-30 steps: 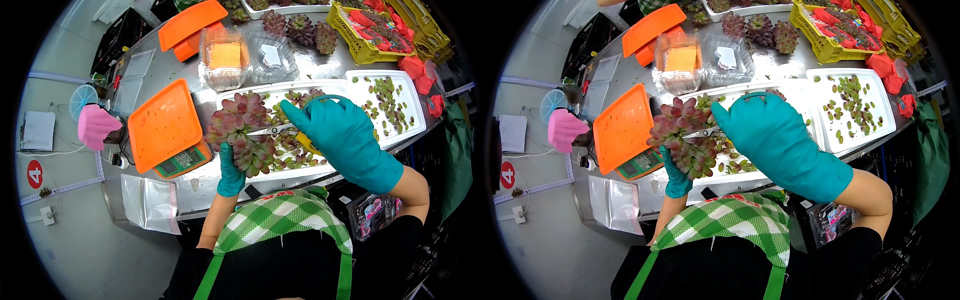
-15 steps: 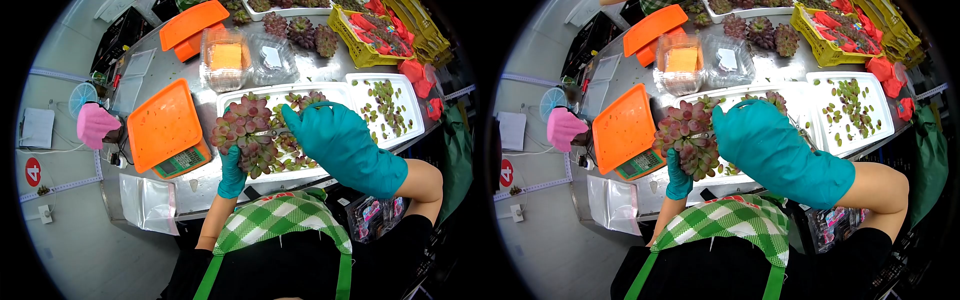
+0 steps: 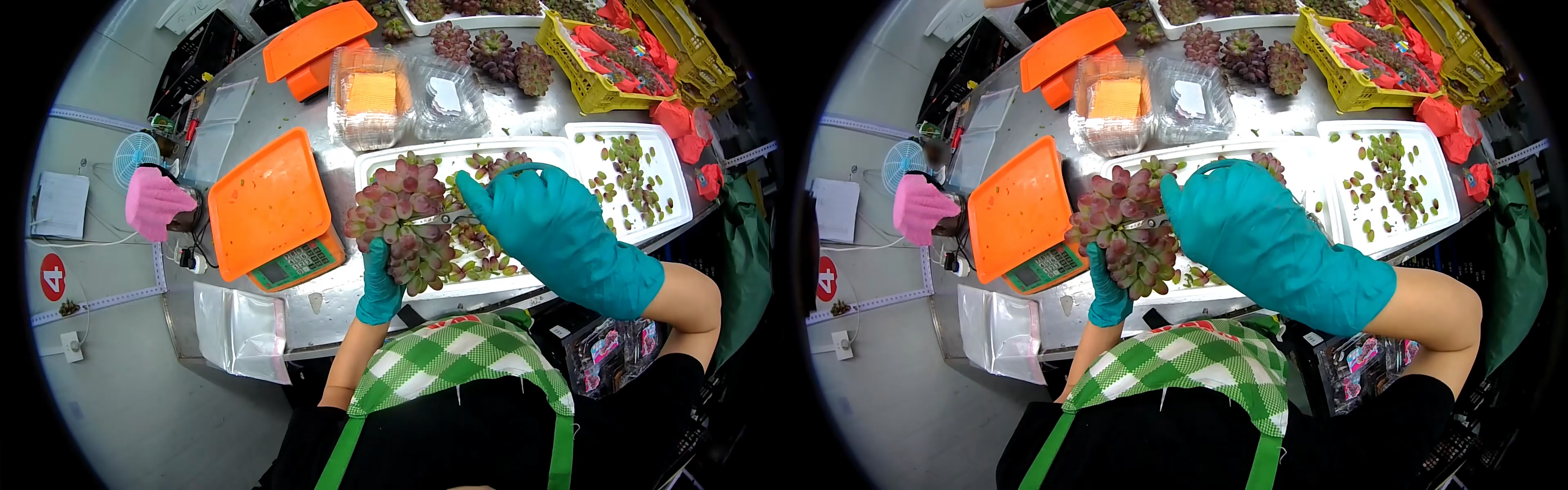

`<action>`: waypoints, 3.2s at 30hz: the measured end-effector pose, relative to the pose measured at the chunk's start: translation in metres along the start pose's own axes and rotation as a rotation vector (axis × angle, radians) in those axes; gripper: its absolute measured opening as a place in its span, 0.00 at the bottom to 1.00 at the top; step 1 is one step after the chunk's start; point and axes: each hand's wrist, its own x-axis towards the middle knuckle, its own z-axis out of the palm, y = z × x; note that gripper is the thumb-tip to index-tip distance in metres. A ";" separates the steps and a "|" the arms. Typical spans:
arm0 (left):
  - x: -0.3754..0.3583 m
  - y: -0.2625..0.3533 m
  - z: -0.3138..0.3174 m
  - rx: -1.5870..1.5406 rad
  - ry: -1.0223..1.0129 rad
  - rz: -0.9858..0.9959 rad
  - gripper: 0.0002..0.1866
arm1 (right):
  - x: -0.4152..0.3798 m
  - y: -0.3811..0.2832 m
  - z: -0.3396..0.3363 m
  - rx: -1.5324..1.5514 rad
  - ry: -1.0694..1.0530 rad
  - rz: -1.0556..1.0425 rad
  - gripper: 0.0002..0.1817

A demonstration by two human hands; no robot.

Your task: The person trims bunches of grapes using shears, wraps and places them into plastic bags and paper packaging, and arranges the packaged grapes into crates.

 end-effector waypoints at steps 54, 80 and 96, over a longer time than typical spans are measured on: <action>0.026 0.018 0.020 0.173 -0.012 0.232 0.28 | -0.012 0.023 0.027 0.070 0.084 -0.038 0.25; 0.051 0.010 0.029 -0.457 -0.044 0.105 0.30 | -0.039 -0.020 0.048 1.729 -0.449 0.431 0.22; 0.030 0.021 0.050 -0.033 0.035 0.291 0.34 | -0.028 -0.024 0.040 2.271 -0.994 0.315 0.22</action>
